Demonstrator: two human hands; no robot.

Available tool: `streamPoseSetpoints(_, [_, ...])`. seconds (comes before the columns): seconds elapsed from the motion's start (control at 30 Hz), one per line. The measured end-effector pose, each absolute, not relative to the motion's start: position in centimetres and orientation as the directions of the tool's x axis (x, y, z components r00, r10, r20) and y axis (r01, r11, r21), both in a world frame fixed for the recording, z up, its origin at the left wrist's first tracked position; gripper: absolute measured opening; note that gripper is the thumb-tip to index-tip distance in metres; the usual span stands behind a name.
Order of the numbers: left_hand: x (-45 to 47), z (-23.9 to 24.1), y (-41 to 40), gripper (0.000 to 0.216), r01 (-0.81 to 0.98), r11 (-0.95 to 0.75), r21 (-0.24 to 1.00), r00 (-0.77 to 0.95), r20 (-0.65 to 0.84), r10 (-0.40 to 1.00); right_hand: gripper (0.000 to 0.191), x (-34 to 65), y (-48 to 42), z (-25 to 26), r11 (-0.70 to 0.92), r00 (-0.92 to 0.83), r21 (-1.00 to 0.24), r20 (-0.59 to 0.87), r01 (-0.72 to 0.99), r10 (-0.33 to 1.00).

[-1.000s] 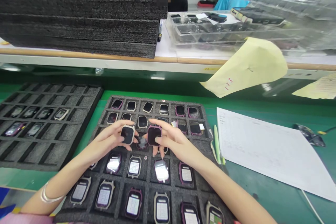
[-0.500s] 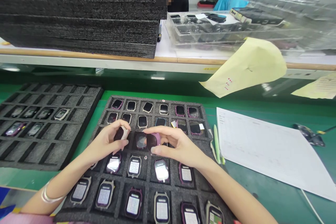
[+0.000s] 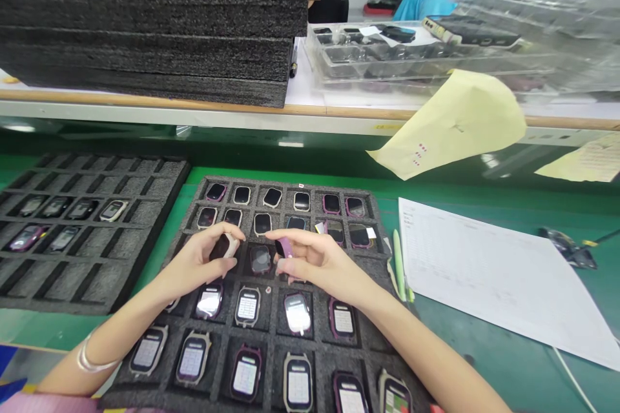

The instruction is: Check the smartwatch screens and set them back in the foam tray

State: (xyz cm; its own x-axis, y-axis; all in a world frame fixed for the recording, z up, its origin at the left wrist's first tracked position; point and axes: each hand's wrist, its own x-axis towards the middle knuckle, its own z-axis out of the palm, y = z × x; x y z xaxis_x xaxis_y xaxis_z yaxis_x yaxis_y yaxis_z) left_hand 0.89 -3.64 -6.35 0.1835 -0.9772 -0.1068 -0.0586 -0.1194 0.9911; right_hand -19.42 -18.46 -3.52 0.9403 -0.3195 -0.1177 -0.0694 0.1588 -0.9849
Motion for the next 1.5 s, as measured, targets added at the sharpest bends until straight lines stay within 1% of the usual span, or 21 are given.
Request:
streamPoseSetpoints(0.1, [0.8, -6.4, -3.6, 0.032, -0.021, -0.127, 0.992, 0.176, -0.122, -0.977, 0.047, -19.4, -18.5, -3.8, 0.090, 0.937, -0.987, -0.156, -0.134, -0.311])
streamPoseSetpoints(0.2, [0.8, -6.4, -3.5, 0.032, -0.002, -0.131, 0.991, 0.175, -0.128, -0.976, 0.045, -19.4, -18.4, -4.0, 0.047, 0.951, -0.989, -0.146, -0.138, -0.273])
streamPoseSetpoints(0.27, [0.8, -6.5, -3.6, 0.032, 0.002, -0.134, 0.991, 0.169, -0.132, -0.977, 0.045, -19.3, -18.4, -4.1, 0.034, 0.959, -0.991, -0.136, -0.132, -0.248])
streamPoseSetpoints(0.4, [1.0, -6.6, -3.6, 0.033, -0.016, -0.137, 0.990, 0.159, -0.132, -0.978, 0.043, -19.2, -18.4, -4.1, 0.044, 0.957, -0.991, -0.134, -0.127, -0.257])
streamPoseSetpoints(0.47, [1.0, -6.6, -3.6, 0.033, -0.025, -0.137, 0.990, 0.166, -0.131, -0.977, 0.040, -19.2, -18.4, -4.1, 0.069, 0.954, -0.989, -0.144, -0.131, -0.263])
streamPoseSetpoints(0.57, [1.0, -6.7, -3.6, 0.034, -0.048, -0.127, 0.991, 0.173, -0.117, -0.978, 0.036, -19.3, -18.5, -4.3, 0.166, 0.952, -0.976, -0.178, -0.140, -0.247])
streamPoseSetpoints(0.7, [1.0, -6.7, -3.6, 0.034, -0.095, -0.104, 0.990, 0.179, -0.085, -0.980, 0.038, -19.3, -18.5, -4.8, 0.316, 0.961, -0.940, -0.198, -0.130, -0.194])
streamPoseSetpoints(0.87, [0.9, -6.5, -3.6, 0.033, -0.139, -0.087, 0.986, 0.182, -0.061, -0.981, 0.042, -19.5, -18.5, -5.0, 0.390, 0.972, -0.914, -0.183, -0.113, -0.146])
streamPoseSetpoints(0.97, [0.8, -6.5, -3.6, 0.032, -0.155, -0.096, 0.983, 0.185, -0.067, -0.981, 0.044, -19.5, -18.6, -4.8, 0.397, 0.970, -0.913, -0.175, -0.095, -0.170])
streamPoseSetpoints(1.07, [0.8, -6.5, -3.5, 0.032, -0.172, -0.090, 0.981, 0.193, -0.056, -0.980, 0.040, -19.4, -18.6, -4.7, 0.385, 0.959, -0.919, -0.178, -0.083, -0.219])
streamPoseSetpoints(1.17, [0.8, -6.6, -3.5, 0.031, -0.184, -0.076, 0.980, 0.199, -0.038, -0.979, 0.034, -19.3, -18.4, -4.6, 0.352, 0.947, -0.930, -0.202, -0.106, -0.249])
streamPoseSetpoints(1.37, [0.8, -6.4, -3.8, 0.031, -0.171, -0.077, 0.982, 0.218, -0.039, -0.975, 0.036, -19.4, -18.6, -4.7, 0.349, 0.951, -0.932, -0.194, -0.102, -0.241])
streamPoseSetpoints(1.47, [0.8, -6.2, -4.1, 0.032, -0.152, -0.041, 0.988, 0.190, -0.011, -0.982, 0.035, -19.7, -18.5, -4.4, 0.280, 0.938, -0.951, -0.211, -0.131, -0.276])
streamPoseSetpoints(1.5, [0.8, -6.1, -4.3, 0.033, -0.150, -0.018, 0.989, 0.186, 0.011, -0.982, 0.036, -19.9, -18.5, -4.4, 0.242, 0.923, -0.959, -0.223, -0.149, -0.313])
